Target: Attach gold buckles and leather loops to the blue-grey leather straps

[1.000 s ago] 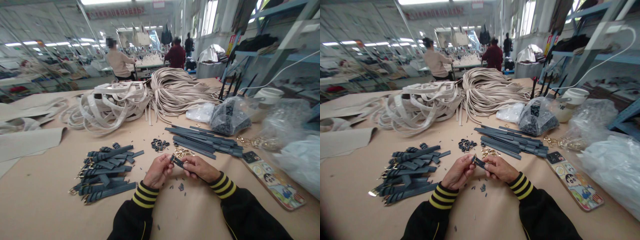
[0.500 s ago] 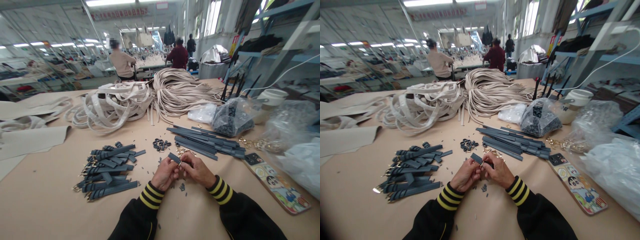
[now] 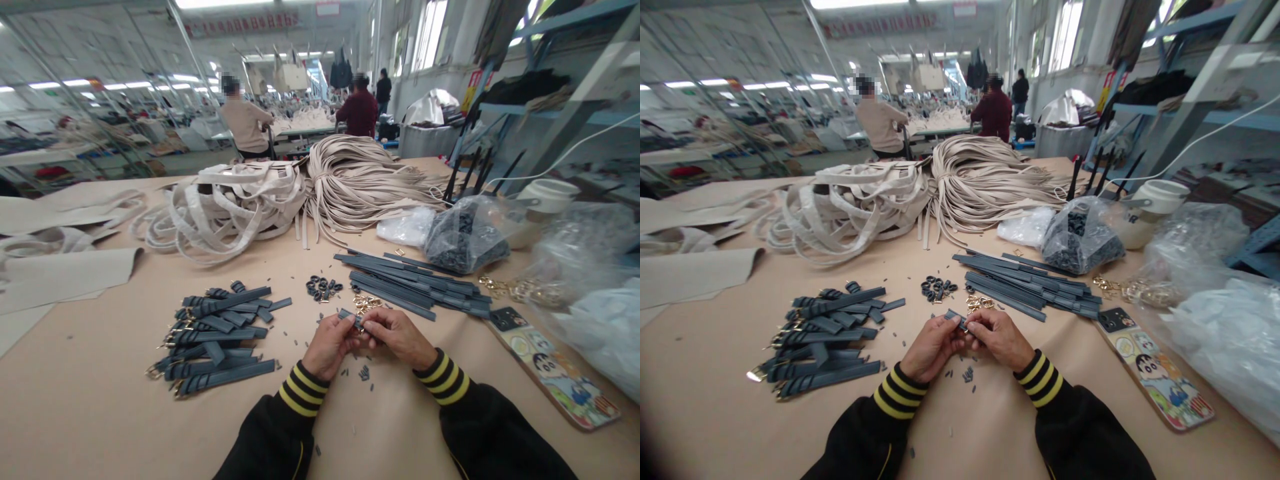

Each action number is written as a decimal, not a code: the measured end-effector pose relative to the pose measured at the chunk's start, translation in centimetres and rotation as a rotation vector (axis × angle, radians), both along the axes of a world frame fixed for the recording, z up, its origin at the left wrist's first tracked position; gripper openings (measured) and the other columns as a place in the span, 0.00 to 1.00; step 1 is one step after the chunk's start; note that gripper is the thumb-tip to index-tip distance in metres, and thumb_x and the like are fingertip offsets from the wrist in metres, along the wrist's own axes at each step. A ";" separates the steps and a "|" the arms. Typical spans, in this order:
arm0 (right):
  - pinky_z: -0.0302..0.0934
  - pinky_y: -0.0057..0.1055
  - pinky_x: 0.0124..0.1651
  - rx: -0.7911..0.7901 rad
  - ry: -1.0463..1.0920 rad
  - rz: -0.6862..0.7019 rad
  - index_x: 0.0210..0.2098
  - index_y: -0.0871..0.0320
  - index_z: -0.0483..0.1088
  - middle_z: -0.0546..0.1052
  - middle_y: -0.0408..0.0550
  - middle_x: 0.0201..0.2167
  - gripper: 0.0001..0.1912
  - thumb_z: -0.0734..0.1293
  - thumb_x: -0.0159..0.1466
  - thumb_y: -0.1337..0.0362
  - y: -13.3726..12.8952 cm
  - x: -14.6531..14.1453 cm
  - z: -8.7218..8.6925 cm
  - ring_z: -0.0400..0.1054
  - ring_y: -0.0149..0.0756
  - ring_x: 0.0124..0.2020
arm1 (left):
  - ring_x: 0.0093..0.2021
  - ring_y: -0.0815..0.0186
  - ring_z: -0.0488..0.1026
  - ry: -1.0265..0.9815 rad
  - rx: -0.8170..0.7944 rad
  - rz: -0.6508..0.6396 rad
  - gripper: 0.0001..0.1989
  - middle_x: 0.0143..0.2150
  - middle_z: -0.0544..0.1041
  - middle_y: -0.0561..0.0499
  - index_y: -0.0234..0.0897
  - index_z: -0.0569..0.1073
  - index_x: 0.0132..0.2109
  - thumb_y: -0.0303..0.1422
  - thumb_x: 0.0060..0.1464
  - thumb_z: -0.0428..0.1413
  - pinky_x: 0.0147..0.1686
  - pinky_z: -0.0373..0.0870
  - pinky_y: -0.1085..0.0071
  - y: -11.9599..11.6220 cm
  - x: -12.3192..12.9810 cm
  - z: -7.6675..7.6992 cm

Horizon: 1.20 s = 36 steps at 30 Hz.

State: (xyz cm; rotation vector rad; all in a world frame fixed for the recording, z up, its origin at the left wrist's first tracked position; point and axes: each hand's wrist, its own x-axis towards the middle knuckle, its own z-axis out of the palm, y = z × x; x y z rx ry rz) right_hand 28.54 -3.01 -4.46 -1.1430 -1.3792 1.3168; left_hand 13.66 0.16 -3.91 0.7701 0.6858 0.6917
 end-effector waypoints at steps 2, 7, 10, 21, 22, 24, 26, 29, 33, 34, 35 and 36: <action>0.61 0.25 0.26 -0.023 0.024 -0.008 0.30 0.60 0.66 0.70 0.41 0.22 0.11 0.62 0.58 0.58 0.0 0.0 0.0 0.65 0.27 0.21 | 0.25 0.71 0.71 -0.016 -0.013 0.022 0.11 0.23 0.73 0.48 0.27 0.71 0.29 0.35 0.48 0.56 0.27 0.66 0.77 0.0 0.0 -0.2; 0.60 0.24 0.25 -0.025 0.000 -0.044 0.29 0.60 0.64 0.68 0.40 0.21 0.09 0.63 0.57 0.59 0.1 -0.2 -0.2 0.64 0.26 0.20 | 0.25 0.71 0.69 -0.015 0.000 0.095 0.12 0.24 0.72 0.49 0.27 0.71 0.27 0.35 0.45 0.58 0.32 0.67 0.73 0.0 0.2 -0.6; 0.59 0.23 0.24 -0.043 -0.033 -0.062 0.28 0.60 0.63 0.68 0.39 0.21 0.08 0.63 0.57 0.60 0.1 -0.3 -0.1 0.64 0.26 0.19 | 0.26 0.71 0.68 0.026 0.057 0.114 0.13 0.24 0.72 0.49 0.28 0.70 0.27 0.37 0.45 0.57 0.32 0.66 0.72 0.0 0.3 -1.1; 0.56 0.23 0.24 0.047 -0.322 -0.184 0.24 0.59 0.63 0.66 0.39 0.19 0.05 0.62 0.56 0.67 -0.1 -0.3 -0.7 0.61 0.28 0.22 | 0.26 0.69 0.63 0.600 0.678 0.164 0.07 0.24 0.68 0.53 0.34 0.67 0.27 0.33 0.48 0.53 0.27 0.58 0.75 -0.3 0.6 -1.7; 0.57 0.23 0.24 0.053 -0.315 -0.191 0.24 0.59 0.63 0.66 0.40 0.20 0.04 0.62 0.55 0.67 -0.1 -0.3 -0.7 0.61 0.28 0.22 | 0.26 0.69 0.63 0.628 0.720 0.195 0.05 0.24 0.67 0.54 0.34 0.67 0.27 0.31 0.48 0.52 0.27 0.58 0.74 -0.4 0.7 -1.6; 0.58 0.24 0.25 0.027 -0.223 -0.166 0.26 0.58 0.62 0.66 0.40 0.21 0.04 0.63 0.55 0.66 -0.1 -0.4 -0.7 0.63 0.28 0.22 | 0.26 0.69 0.62 0.648 0.756 0.241 0.03 0.25 0.66 0.54 0.35 0.66 0.28 0.30 0.48 0.52 0.28 0.58 0.74 -0.6 0.8 -1.3; 0.60 0.25 0.26 -0.036 -0.076 -0.113 0.30 0.58 0.61 0.67 0.39 0.22 0.06 0.63 0.56 0.63 -0.2 -0.5 -0.4 0.64 0.28 0.22 | 0.27 0.69 0.62 0.622 0.734 0.248 0.03 0.26 0.66 0.54 0.35 0.66 0.30 0.31 0.49 0.51 0.29 0.58 0.74 -0.6 0.7 -1.0; 0.60 0.24 0.25 -0.120 0.055 -0.060 0.35 0.57 0.59 0.69 0.39 0.22 0.11 0.63 0.57 0.58 -0.5 -0.6 0.1 0.65 0.28 0.22 | 0.28 0.69 0.62 0.550 0.662 0.209 0.04 0.27 0.67 0.54 0.35 0.66 0.32 0.32 0.49 0.51 0.29 0.58 0.74 -0.5 0.3 -0.8; 0.58 0.22 0.22 -0.186 0.041 -0.006 0.33 0.56 0.57 0.68 0.38 0.20 0.14 0.63 0.56 0.54 -0.7 -0.4 0.2 0.64 0.27 0.20 | 0.27 0.70 0.61 0.500 0.642 0.171 0.06 0.26 0.66 0.54 0.34 0.64 0.31 0.33 0.49 0.51 0.30 0.58 0.74 -0.7 0.1 -1.0; 0.58 0.22 0.21 -0.198 0.024 0.000 0.32 0.56 0.57 0.68 0.38 0.19 0.14 0.63 0.56 0.54 -0.6 -0.3 0.0 0.64 0.27 0.20 | 0.28 0.70 0.61 0.490 0.657 0.168 0.05 0.27 0.66 0.53 0.34 0.64 0.31 0.32 0.50 0.51 0.30 0.58 0.74 -0.8 0.1 -1.1; 0.59 0.23 0.22 -0.205 0.004 0.004 0.30 0.56 0.57 0.69 0.39 0.19 0.15 0.64 0.55 0.53 -0.5 -0.2 -0.3 0.65 0.28 0.20 | 0.29 0.69 0.62 0.488 0.674 0.165 0.05 0.27 0.66 0.53 0.34 0.65 0.32 0.32 0.50 0.50 0.31 0.59 0.73 -1.0 0.1 -1.2; 0.59 0.23 0.22 -0.202 -0.018 0.000 0.29 0.56 0.58 0.69 0.39 0.19 0.15 0.64 0.54 0.52 -0.4 -0.2 -0.6 0.65 0.29 0.20 | 0.30 0.69 0.62 0.490 0.687 0.168 0.04 0.29 0.66 0.52 0.34 0.65 0.34 0.31 0.50 0.50 0.32 0.59 0.73 -1.1 0.2 -1.3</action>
